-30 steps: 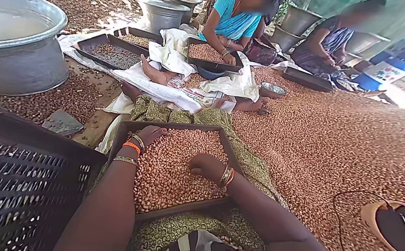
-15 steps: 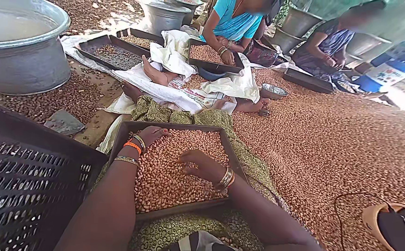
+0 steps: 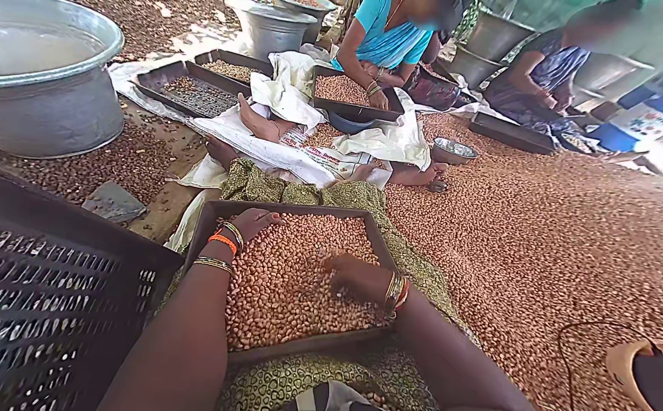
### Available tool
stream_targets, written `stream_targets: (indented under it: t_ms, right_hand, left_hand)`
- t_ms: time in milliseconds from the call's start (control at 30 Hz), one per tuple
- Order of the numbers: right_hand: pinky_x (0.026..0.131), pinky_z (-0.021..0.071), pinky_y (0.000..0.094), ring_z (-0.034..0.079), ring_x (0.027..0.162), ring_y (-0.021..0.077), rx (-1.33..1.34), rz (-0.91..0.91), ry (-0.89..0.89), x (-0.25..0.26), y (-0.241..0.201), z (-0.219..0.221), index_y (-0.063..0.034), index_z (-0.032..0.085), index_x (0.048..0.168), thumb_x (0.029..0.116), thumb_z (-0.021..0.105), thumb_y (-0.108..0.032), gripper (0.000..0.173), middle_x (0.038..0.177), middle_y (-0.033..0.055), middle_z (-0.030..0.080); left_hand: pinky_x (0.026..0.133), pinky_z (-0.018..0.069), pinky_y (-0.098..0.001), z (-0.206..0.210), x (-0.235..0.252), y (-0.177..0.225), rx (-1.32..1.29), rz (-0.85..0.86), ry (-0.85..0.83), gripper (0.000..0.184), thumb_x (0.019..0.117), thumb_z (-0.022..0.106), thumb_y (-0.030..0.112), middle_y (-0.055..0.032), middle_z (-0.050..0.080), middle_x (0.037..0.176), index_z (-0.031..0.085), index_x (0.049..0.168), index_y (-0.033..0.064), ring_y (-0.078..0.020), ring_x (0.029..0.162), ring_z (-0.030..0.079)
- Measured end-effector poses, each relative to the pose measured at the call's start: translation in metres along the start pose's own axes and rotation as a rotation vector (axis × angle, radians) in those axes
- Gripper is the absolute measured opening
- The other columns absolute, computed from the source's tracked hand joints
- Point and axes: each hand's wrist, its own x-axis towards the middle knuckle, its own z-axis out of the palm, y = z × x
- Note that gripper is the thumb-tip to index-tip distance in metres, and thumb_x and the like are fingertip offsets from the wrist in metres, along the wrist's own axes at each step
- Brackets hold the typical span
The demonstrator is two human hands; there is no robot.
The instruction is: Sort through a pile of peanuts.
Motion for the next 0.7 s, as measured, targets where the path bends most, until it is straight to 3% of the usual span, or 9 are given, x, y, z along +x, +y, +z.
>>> stream_targets:
  t_ms: [100,167,233,300,367,433,500,600,700]
  right_hand:
    - [0.115,0.039,0.0601,0.042,0.144,0.0474,0.002,0.35,0.186,-0.012,0.015,-0.011,-0.0064,0.074,0.122,0.0891,0.065,0.005,0.036,0.154,0.0264,0.047]
    - [0.112,0.0438,0.0575,0.048,0.141,0.0432,0.01,0.524,0.197,-0.026,0.017,-0.027,-0.008,0.067,0.134,0.0932,0.063,0.0,0.042,0.156,0.0235,0.045]
    - [0.103,0.0492,0.0604,0.061,0.124,0.0433,0.028,0.596,0.117,-0.042,0.017,-0.039,-0.0024,0.065,0.132,0.0987,0.063,-0.011,0.035,0.134,0.0265,0.062]
    - [0.094,0.0513,0.0635,0.068,0.106,0.0439,0.057,0.607,-0.052,-0.052,0.017,-0.043,0.0022,0.068,0.122,0.0997,0.066,-0.019,0.031,0.113,0.0268,0.07]
    - [0.085,0.0538,0.0625,0.07,0.092,0.0402,0.047,0.589,-0.214,-0.051,0.014,-0.035,0.0023,0.071,0.112,0.0954,0.074,-0.026,0.033,0.101,0.0237,0.071]
    - [0.087,0.0512,0.0674,0.068,0.098,0.0447,0.0,0.538,-0.344,-0.042,-0.001,-0.024,0.0056,0.07,0.109,0.0891,0.081,-0.029,0.041,0.104,0.0268,0.069]
    - [0.091,0.0488,0.07,0.065,0.107,0.0487,-0.026,0.44,-0.404,-0.027,-0.019,-0.014,0.0073,0.065,0.118,0.0873,0.083,-0.026,0.049,0.111,0.0299,0.067]
    - [0.091,0.0519,0.0655,0.067,0.106,0.0463,0.088,0.21,-0.244,-0.011,-0.046,-0.006,0.0035,0.059,0.131,0.092,0.076,-0.015,0.046,0.112,0.0283,0.068]
    - [0.105,0.0502,0.0515,0.065,0.12,0.0366,0.225,-0.068,0.026,0.014,-0.074,0.001,0.0006,0.061,0.136,0.0951,0.069,-0.004,0.042,0.128,0.0235,0.066]
  left_hand:
    - [0.096,0.0474,-0.0447,-0.001,-0.003,0.006,0.036,-0.003,-0.008,0.042,0.1127,0.041,0.025,-0.0158,0.072,0.109,0.073,0.114,-0.0007,-0.0237,0.102,0.065]
    - [0.096,0.0473,-0.045,-0.002,-0.004,0.009,0.04,-0.002,-0.004,0.041,0.1127,0.04,0.024,-0.0161,0.072,0.107,0.073,0.114,-0.0009,-0.024,0.1,0.064]
    - [0.092,0.0476,-0.0437,-0.001,-0.004,0.007,0.035,-0.01,0.004,0.041,0.1125,0.041,0.025,-0.0146,0.072,0.105,0.074,0.113,0.0004,-0.0222,0.096,0.064]
    - [0.093,0.0475,-0.0439,-0.001,-0.003,0.007,0.023,-0.023,0.0,0.041,0.1124,0.042,0.025,-0.0157,0.071,0.106,0.073,0.113,-0.0008,-0.0228,0.097,0.064]
    - [0.094,0.0477,-0.0456,-0.001,-0.002,0.007,0.016,-0.02,-0.007,0.041,0.1124,0.041,0.025,-0.0169,0.071,0.107,0.073,0.114,-0.0015,-0.0245,0.099,0.064]
    - [0.095,0.0475,-0.0453,0.0,-0.003,0.008,0.009,-0.023,-0.004,0.041,0.1126,0.041,0.025,-0.0159,0.072,0.111,0.073,0.114,-0.0012,-0.0239,0.102,0.065]
    - [0.098,0.0466,-0.0453,0.0,-0.003,0.008,0.007,-0.027,-0.01,0.042,0.1127,0.04,0.025,-0.0158,0.072,0.114,0.073,0.116,-0.0009,-0.0239,0.105,0.065]
    - [0.095,0.0478,-0.0444,0.0,0.0,0.002,0.017,-0.017,-0.013,0.041,0.1126,0.041,0.026,-0.0152,0.072,0.112,0.073,0.116,0.0006,-0.0227,0.103,0.065]
    - [0.099,0.0471,-0.0454,0.0,0.001,0.0,0.017,0.008,-0.011,0.041,0.1126,0.041,0.025,-0.0158,0.072,0.112,0.073,0.115,-0.0006,-0.0238,0.106,0.066]
